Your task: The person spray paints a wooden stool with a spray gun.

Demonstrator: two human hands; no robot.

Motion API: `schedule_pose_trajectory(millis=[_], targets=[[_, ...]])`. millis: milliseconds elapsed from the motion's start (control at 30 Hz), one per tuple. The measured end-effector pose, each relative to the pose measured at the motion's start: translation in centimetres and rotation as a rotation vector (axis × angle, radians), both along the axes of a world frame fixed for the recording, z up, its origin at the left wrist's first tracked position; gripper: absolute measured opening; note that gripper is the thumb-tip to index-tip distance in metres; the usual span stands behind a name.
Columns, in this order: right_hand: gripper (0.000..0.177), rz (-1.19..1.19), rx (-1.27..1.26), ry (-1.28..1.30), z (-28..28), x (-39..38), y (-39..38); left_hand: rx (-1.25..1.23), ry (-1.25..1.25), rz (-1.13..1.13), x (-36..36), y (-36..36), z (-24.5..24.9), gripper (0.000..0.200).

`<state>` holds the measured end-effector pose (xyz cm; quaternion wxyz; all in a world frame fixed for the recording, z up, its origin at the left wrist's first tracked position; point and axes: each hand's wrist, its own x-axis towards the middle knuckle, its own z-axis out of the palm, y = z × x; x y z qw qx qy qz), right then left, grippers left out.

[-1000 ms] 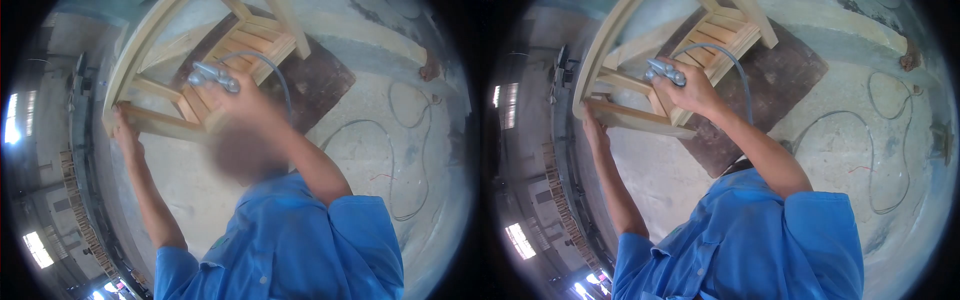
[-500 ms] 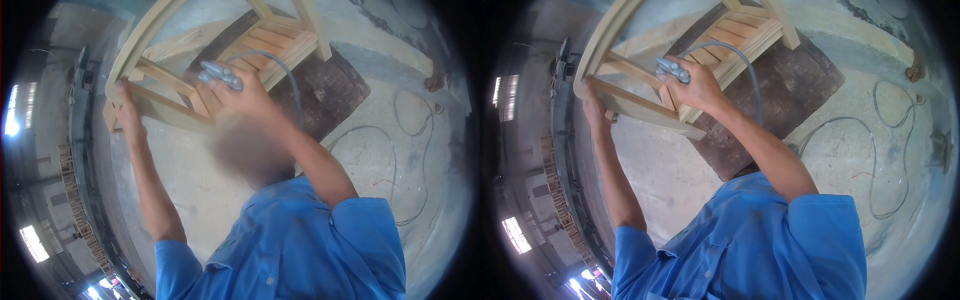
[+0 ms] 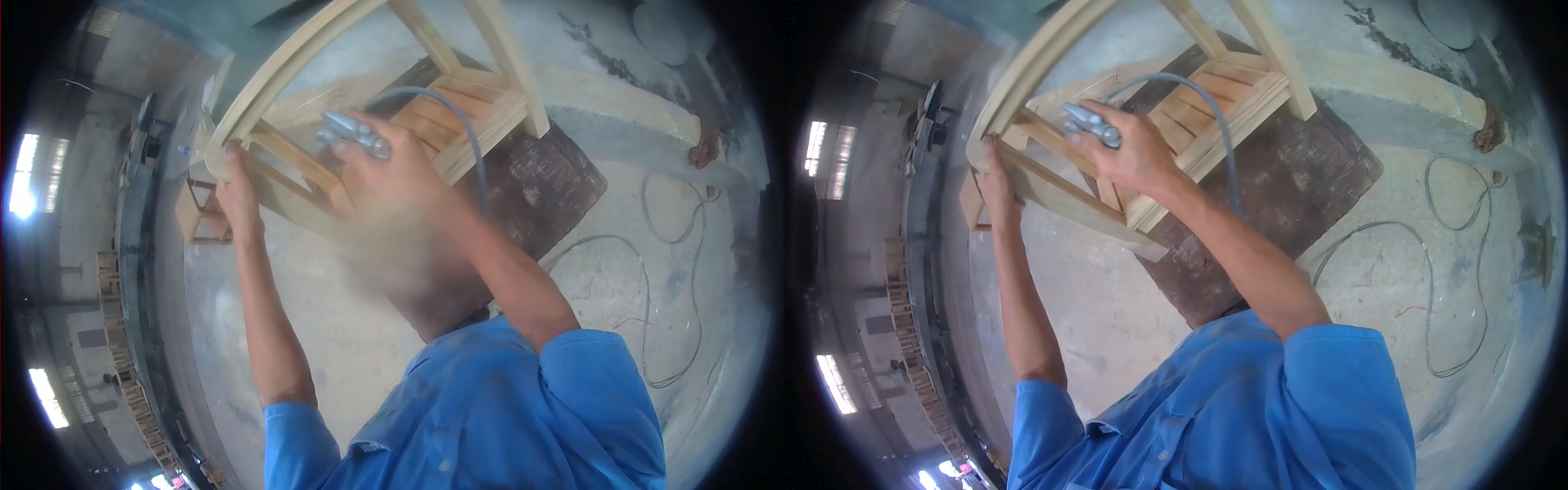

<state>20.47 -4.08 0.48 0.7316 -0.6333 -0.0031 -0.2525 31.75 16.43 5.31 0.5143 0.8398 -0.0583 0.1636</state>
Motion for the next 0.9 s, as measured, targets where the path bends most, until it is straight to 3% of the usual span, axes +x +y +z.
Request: schedule_pose_trajectory(millis=[133, 233, 367, 567, 733, 900], targets=[[0.051, -0.011, -0.090, 0.001, 2.0, 0.1, -0.5, -0.056, -0.002, 0.034, 1.4, -0.3, -0.6, 0.060], [0.050, -0.101, -0.311, 0.113, 1.9, -2.8, -3.0, -0.022, -0.102, 0.036, 2.0, -0.9, -0.6, 0.060], [0.049, -0.347, -0.474, 0.163, -0.6, -4.2, -8.2, -0.056, -0.117, 0.040, 2.9, -1.1, -0.7, 0.056], [0.049, -0.566, -0.613, 0.065, 3.2, -2.5, -13.0, -0.083, -0.132, 0.036, 2.1, -1.3, -0.3, 0.056], [0.049, -0.560, -0.713, 0.137, 2.8, -1.3, -15.0, -0.053, -0.118, 0.067, 1.1, -0.9, -1.0, 0.054], [0.050, -0.523, -0.810, 0.244, -1.7, -3.3, -17.2, -0.057, -0.134, 0.097, 0.5, -1.2, -1.0, 0.052]])
